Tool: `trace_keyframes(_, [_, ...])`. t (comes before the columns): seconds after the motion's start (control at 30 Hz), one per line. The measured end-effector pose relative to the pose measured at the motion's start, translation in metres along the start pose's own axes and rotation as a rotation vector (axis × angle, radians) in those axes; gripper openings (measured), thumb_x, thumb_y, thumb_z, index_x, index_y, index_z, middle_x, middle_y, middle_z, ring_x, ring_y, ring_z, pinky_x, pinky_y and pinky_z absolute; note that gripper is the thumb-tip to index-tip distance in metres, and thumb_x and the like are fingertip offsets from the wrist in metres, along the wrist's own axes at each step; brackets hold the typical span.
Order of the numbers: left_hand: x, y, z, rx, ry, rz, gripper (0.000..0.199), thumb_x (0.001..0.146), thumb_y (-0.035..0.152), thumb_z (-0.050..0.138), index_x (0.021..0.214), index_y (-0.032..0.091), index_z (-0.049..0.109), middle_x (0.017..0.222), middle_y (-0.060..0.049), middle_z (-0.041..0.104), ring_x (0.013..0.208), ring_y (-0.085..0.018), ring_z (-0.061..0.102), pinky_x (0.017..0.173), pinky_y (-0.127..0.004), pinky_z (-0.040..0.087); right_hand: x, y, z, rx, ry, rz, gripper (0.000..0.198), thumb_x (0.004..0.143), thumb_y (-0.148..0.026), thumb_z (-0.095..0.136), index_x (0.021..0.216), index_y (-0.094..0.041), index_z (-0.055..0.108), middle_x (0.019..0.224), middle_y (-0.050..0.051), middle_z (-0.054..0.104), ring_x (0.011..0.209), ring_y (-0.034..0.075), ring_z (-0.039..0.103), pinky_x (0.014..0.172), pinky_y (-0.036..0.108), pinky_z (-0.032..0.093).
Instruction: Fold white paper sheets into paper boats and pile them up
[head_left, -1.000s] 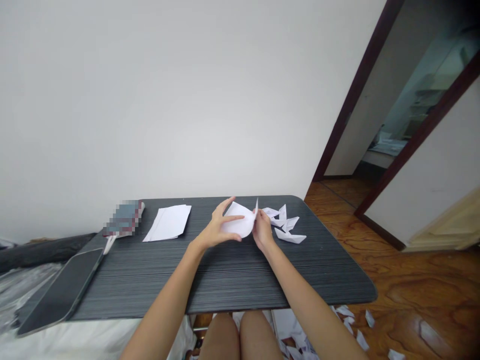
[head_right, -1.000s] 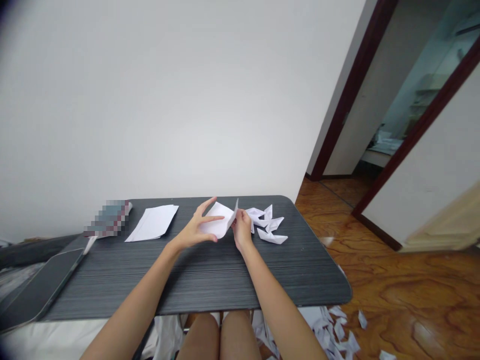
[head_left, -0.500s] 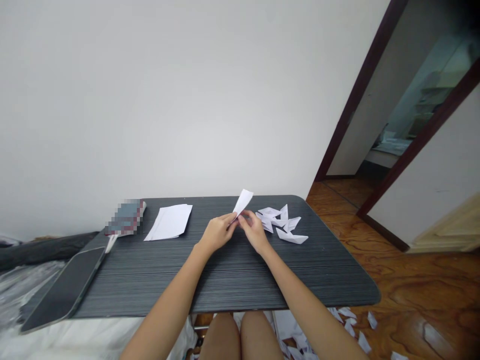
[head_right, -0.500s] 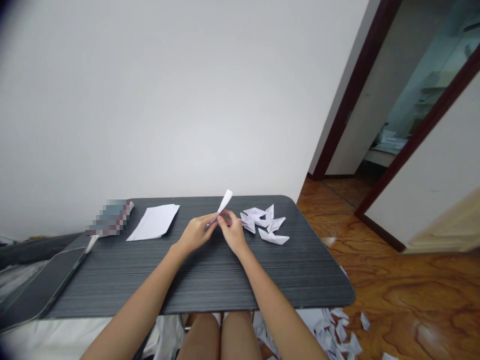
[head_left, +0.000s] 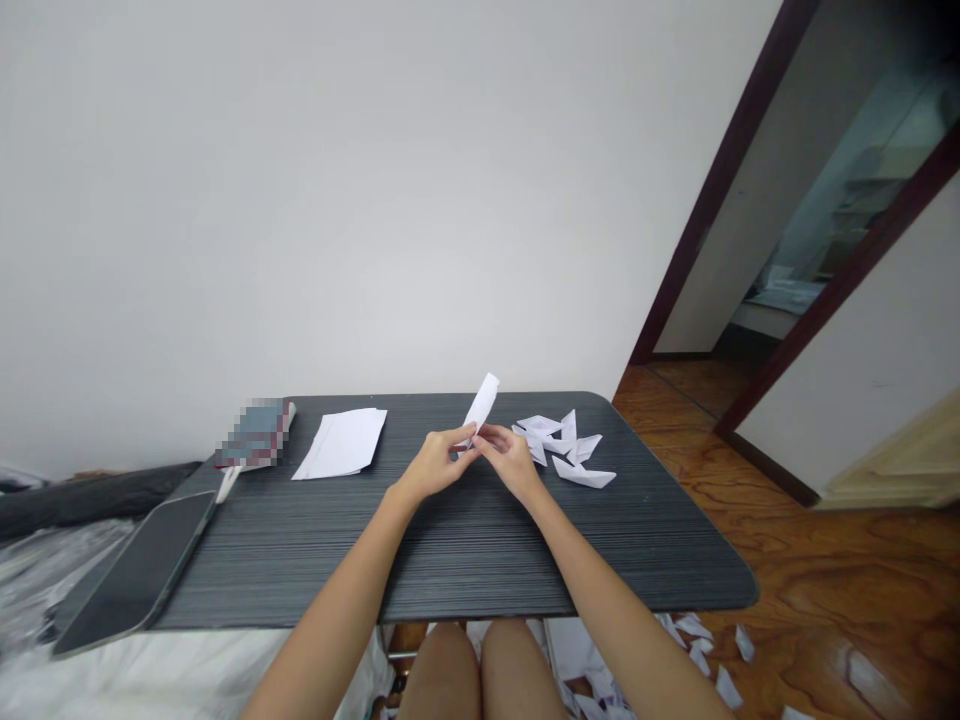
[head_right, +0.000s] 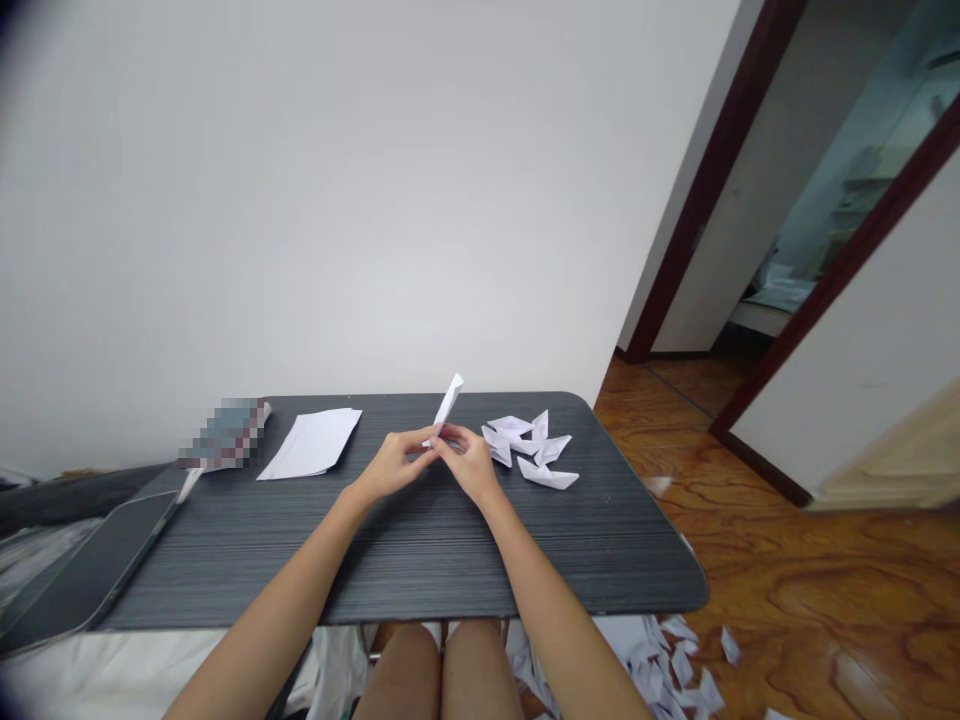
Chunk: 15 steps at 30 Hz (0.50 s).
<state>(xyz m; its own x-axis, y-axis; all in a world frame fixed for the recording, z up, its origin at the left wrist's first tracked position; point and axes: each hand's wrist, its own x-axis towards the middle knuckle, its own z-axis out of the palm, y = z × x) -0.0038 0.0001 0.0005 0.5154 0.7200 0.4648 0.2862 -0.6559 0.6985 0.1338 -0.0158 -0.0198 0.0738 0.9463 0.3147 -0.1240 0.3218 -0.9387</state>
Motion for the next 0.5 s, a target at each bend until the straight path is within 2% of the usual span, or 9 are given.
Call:
trace_keyframes(0.2, [-0.0001,-0.0033,0.0003,-0.016,0.003,-0.007,0.045,0.071,0.033,0.053,0.111,0.012,0.052,0.111,-0.008,0.055,0.096,-0.024,0.055,0.080,-0.035,0.048,0.0006,0.0012,-0.0021,-0.014,-0.022,0.011,0.031,0.065,-0.033,0.060,0.089,-0.012,0.061,0.094,0.011,0.064,0.088,0.022,0.059,0.081,0.036,0.046])
trace_keyframes(0.5, [0.0023,0.0020,-0.0072,-0.096,0.029,-0.133,0.049,0.063,0.038,0.060,0.104,0.014,0.057,0.111,-0.008,0.054,0.100,-0.027,0.051,0.082,-0.039,0.046,0.0028,-0.0001,-0.0066,-0.005,-0.126,-0.040,0.032,0.069,-0.035,0.056,0.096,-0.018,0.062,0.101,0.005,0.062,0.098,0.022,0.055,0.089,0.038,0.039])
